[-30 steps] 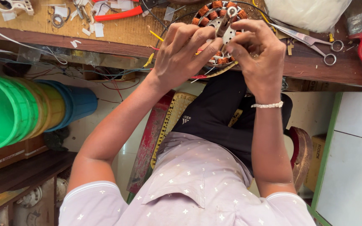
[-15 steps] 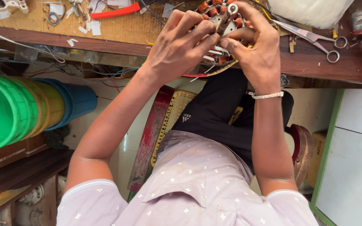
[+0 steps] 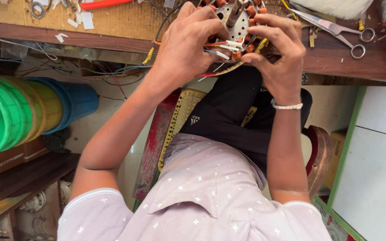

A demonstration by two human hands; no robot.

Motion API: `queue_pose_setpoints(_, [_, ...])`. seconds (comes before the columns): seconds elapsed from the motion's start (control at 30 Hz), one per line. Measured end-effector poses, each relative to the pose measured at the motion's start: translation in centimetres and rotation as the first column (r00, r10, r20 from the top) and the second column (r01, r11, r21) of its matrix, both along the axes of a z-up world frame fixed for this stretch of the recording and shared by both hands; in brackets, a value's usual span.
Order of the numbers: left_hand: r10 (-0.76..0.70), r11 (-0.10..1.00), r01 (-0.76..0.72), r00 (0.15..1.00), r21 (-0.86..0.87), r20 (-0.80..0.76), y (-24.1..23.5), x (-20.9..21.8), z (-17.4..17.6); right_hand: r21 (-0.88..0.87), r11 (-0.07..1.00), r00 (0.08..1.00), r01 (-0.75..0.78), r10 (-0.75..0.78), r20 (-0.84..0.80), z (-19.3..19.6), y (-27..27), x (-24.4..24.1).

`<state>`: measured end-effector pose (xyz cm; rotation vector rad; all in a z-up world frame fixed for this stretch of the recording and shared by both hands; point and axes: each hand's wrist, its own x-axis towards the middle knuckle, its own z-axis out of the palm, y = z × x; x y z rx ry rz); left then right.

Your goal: The person works on a disassembled electric motor stator, using scissors to trim a white insulating sleeve and a green test pen to probe the copper windings. They repeatedly adjust and secure the wires and insulation around the stator slots.

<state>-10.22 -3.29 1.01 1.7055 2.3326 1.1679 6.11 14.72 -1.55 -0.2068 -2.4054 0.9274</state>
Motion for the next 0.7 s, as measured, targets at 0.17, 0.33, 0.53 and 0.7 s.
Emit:
queue_pose_setpoints(0.17, [0.132, 0.991, -0.131, 0.991, -0.039, 0.029, 0.6, 1.5, 0.5, 0.008, 1.000, 0.993, -0.016, 0.017, -0.117, 0.8, -0.3, -0.2])
queue_pose_setpoints(0.33, [0.183, 0.980, -0.184, 0.983, -0.073, -0.023, 0.7, 2.4, 0.4, -0.075, 0.994, 0.996, 0.074, -0.078, -0.050, 0.7, -2.2, -0.5])
queue_pose_setpoints(0.53, [0.114, 0.993, -0.114, 0.993, 0.018, -0.004, 0.2, 2.0, -0.1, -0.065, 0.994, 0.996, 0.092, -0.093, -0.010, 1.7, -3.2, -1.0])
queue_pose_setpoints(0.7, [0.044, 0.994, -0.047, 0.998, 0.099, 0.033, -0.6, 1.5, -0.4, -0.087, 0.989, 0.993, 0.120, -0.119, 0.013, 1.8, -3.9, -1.2])
